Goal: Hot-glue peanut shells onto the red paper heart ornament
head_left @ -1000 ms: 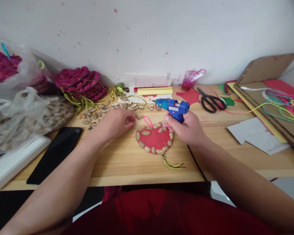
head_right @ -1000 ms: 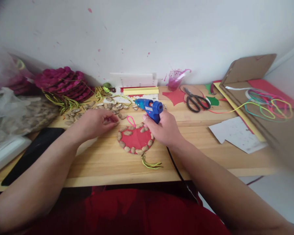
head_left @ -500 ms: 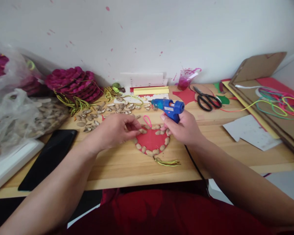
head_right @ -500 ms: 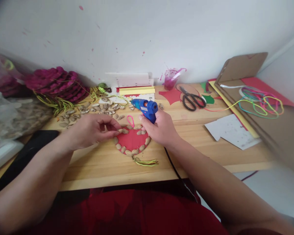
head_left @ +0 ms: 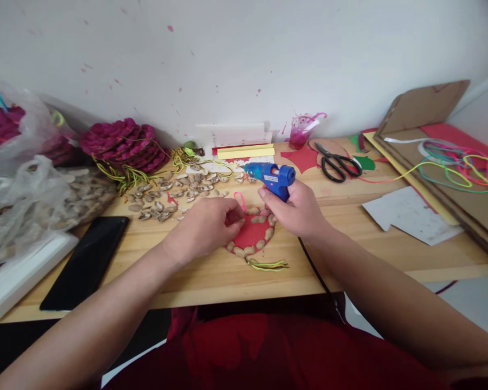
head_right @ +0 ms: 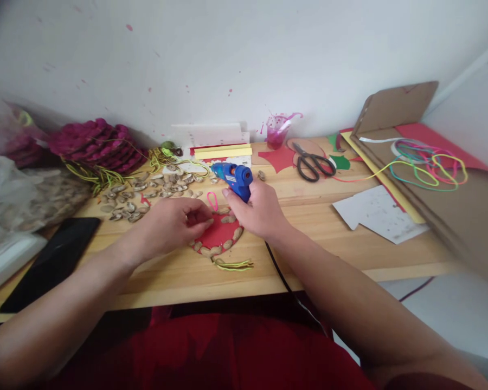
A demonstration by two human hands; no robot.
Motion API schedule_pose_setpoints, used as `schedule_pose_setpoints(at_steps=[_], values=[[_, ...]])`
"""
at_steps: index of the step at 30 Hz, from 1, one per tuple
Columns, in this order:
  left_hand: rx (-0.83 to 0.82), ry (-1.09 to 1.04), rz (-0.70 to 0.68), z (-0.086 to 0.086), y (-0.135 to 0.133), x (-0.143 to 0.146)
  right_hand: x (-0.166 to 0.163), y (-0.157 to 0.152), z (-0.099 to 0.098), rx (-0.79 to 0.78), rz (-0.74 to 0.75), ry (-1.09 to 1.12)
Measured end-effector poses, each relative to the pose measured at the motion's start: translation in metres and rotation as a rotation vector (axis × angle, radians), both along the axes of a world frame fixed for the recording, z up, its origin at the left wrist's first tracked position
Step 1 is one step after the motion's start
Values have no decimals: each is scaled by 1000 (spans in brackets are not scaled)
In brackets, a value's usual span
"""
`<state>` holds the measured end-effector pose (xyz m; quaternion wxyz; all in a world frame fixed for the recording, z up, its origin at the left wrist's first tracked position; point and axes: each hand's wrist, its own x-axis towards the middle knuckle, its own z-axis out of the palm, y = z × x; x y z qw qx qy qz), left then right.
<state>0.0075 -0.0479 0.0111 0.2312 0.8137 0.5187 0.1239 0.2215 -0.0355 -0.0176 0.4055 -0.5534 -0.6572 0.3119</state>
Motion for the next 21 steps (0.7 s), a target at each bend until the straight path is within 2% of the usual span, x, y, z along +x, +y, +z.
schedule_pose_setpoints(at_steps=[4, 9, 15, 18, 21], values=[[29, 145, 63, 4, -4, 16, 0, 0, 5, 29, -25, -19], [100, 225, 112, 2, -8, 30, 0, -2, 8, 47, -8, 1], [88, 246, 139, 5, -10, 27, 0, -1, 7, 62, -7, 26], [102, 202, 83, 7, -9, 16, 1, 0, 7, 62, -9, 34], [154, 140, -22, 2, -7, 8, 0, 0, 6, 69, -1, 40]])
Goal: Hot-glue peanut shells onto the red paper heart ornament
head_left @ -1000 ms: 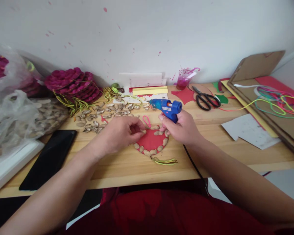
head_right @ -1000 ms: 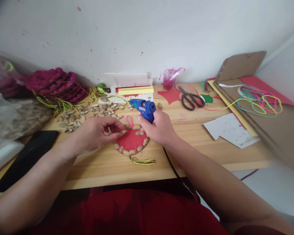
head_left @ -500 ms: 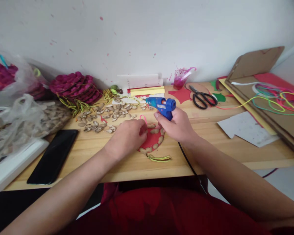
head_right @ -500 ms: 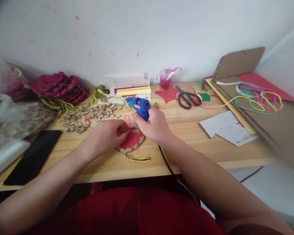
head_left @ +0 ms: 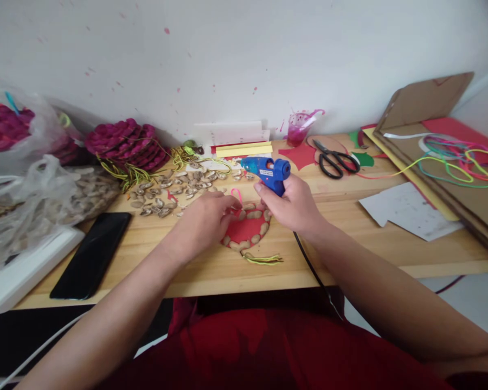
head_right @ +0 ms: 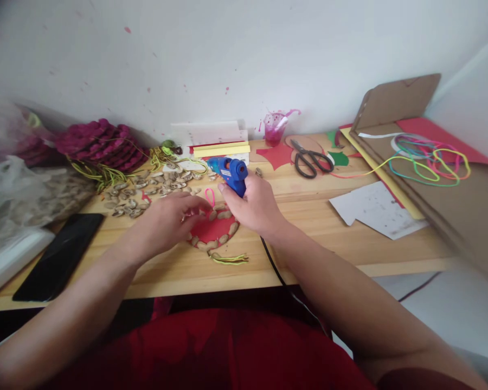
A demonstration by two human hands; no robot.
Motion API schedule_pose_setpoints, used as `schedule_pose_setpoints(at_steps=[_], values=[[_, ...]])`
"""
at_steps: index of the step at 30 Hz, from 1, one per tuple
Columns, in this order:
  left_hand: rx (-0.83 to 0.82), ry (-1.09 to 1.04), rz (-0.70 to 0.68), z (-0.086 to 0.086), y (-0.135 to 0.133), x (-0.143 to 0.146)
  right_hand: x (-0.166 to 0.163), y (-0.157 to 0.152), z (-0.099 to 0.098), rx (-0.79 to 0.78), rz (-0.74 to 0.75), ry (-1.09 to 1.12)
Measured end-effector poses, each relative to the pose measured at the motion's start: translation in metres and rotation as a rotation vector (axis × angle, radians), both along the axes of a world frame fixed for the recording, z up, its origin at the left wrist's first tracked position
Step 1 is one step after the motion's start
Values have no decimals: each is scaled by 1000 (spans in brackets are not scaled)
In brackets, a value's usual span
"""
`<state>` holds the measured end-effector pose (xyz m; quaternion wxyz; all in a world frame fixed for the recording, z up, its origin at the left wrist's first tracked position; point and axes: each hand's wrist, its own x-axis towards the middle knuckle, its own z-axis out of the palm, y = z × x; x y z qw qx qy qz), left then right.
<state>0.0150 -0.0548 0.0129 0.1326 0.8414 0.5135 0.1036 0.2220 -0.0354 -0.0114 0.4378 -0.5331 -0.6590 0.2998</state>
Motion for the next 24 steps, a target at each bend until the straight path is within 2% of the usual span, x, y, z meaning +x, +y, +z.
schedule_pose_setpoints(at_steps=[3, 6, 24], values=[[18, -26, -79, -9, 1, -3, 0, 0, 0, -5, 2, -8], [22, -40, -90, -14, 1, -2, 0, 0, -1, -14, -11, -40], [18, -108, -33, -14, 1, -5, 0, 3, -6, 1, -5, -54]])
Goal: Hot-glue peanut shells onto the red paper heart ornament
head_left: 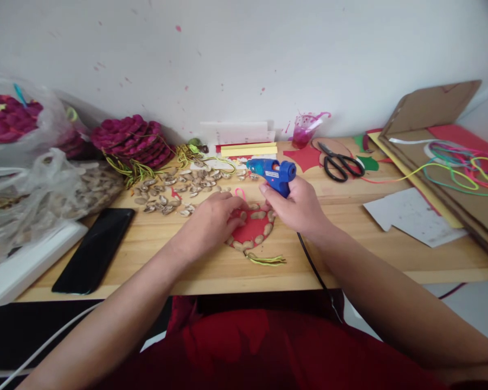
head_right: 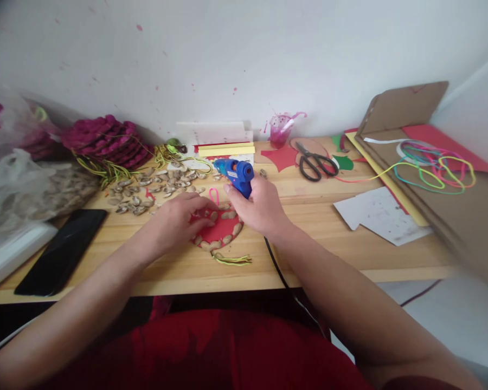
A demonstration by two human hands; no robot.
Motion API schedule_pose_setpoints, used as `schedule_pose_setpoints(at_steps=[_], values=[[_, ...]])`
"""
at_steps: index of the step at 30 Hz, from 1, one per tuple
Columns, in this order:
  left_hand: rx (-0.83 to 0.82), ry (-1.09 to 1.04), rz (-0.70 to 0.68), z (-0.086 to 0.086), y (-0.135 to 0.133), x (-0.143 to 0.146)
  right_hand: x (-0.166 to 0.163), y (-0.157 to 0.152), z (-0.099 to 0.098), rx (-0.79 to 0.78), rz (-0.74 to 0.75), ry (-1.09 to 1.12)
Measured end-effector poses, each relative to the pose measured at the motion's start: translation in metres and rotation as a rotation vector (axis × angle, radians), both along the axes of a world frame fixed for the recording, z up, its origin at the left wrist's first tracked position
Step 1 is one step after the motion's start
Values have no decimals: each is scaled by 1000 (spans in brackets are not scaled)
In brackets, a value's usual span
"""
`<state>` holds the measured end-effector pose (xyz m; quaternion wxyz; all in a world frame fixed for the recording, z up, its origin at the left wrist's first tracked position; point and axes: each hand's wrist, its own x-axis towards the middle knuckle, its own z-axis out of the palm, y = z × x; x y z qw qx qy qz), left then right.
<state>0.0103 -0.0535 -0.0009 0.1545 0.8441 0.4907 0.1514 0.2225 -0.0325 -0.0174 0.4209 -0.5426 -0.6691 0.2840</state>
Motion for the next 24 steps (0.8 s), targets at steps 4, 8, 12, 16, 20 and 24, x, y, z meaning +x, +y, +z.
schedule_pose_setpoints(at_steps=[4, 8, 12, 16, 20, 24], values=[[14, -19, 34, 4, 4, -9, 0, 1, -3, -34, 27, 68], [39, -1, 41, 4, 3, -12, 1, 1, -4, -21, 18, 54], [58, 76, -17, 2, 1, -6, 0, 0, -4, -83, 34, 113], [70, 116, -39, -2, 3, 0, -3, -3, -1, -218, 94, 243], [86, 132, -44, 1, 4, 0, -5, -5, 3, -287, 140, 295], [39, 119, 49, 17, 9, -14, -8, -7, 6, -364, 160, 357]])
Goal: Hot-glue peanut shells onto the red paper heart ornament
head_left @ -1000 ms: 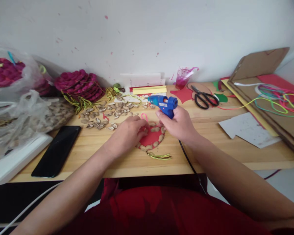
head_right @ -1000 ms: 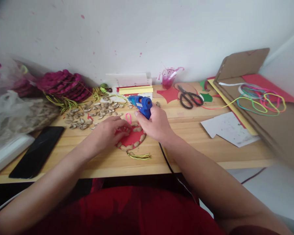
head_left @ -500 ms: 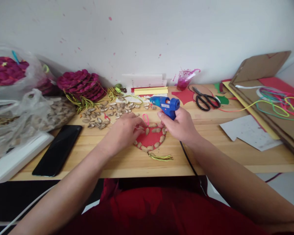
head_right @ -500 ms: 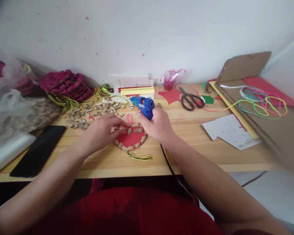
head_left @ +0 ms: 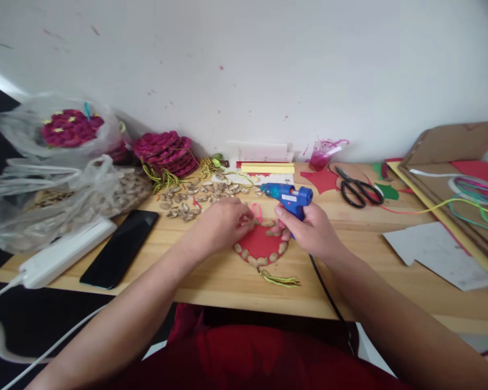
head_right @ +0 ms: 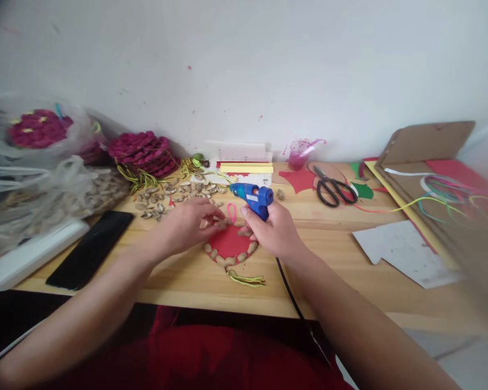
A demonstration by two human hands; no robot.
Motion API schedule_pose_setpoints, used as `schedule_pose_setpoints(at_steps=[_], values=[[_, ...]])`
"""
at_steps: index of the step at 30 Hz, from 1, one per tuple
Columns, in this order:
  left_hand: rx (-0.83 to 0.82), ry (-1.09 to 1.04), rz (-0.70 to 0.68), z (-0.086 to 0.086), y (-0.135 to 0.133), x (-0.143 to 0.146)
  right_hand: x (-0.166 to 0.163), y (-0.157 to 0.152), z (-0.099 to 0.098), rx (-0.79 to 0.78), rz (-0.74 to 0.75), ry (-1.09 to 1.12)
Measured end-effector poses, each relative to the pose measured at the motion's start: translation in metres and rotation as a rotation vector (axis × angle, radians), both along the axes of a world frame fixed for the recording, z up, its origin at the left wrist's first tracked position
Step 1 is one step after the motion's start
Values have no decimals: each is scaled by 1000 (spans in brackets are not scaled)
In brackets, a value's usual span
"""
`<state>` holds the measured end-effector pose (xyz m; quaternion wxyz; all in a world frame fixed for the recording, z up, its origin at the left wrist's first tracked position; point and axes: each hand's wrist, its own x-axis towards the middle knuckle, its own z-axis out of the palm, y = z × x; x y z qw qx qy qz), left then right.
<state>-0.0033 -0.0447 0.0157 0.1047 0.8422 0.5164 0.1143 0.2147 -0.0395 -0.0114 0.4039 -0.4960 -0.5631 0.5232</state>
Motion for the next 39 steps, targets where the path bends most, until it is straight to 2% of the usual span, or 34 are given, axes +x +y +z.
schedule_pose_setpoints(at_steps=[3, 5, 9, 13, 19, 24, 27, 29, 32, 36, 39], values=[[2, 94, 114, 12, 9, -17, -1, -1, 0, -28, 26, 25], [10, 178, 173, 13, 16, -27, -2, -2, -1, -44, 45, 26], [3, 255, 251, 4, 28, -39, -2, -2, -5, -35, 45, -25], [-38, 212, 265, -3, 29, -42, -1, 0, -6, -45, 18, -25], [-126, 41, 217, -4, 27, -46, -2, 0, -6, -48, -44, -26], [-52, -105, 232, -11, 28, -47, -2, 1, -4, 4, -101, -7], [-50, -158, 180, -13, 28, -47, 1, 3, -3, 49, -135, 23], [-112, -188, 133, -12, 27, -48, 3, 5, -2, 85, -170, 27], [-199, -159, 40, -12, 25, -49, 6, 8, -2, 80, -219, 14], [-105, -8, -53, -15, 23, -48, 10, 13, -2, -21, -182, 13], [-68, 44, -34, -17, 22, -44, 11, 16, -2, -115, -163, 65]])
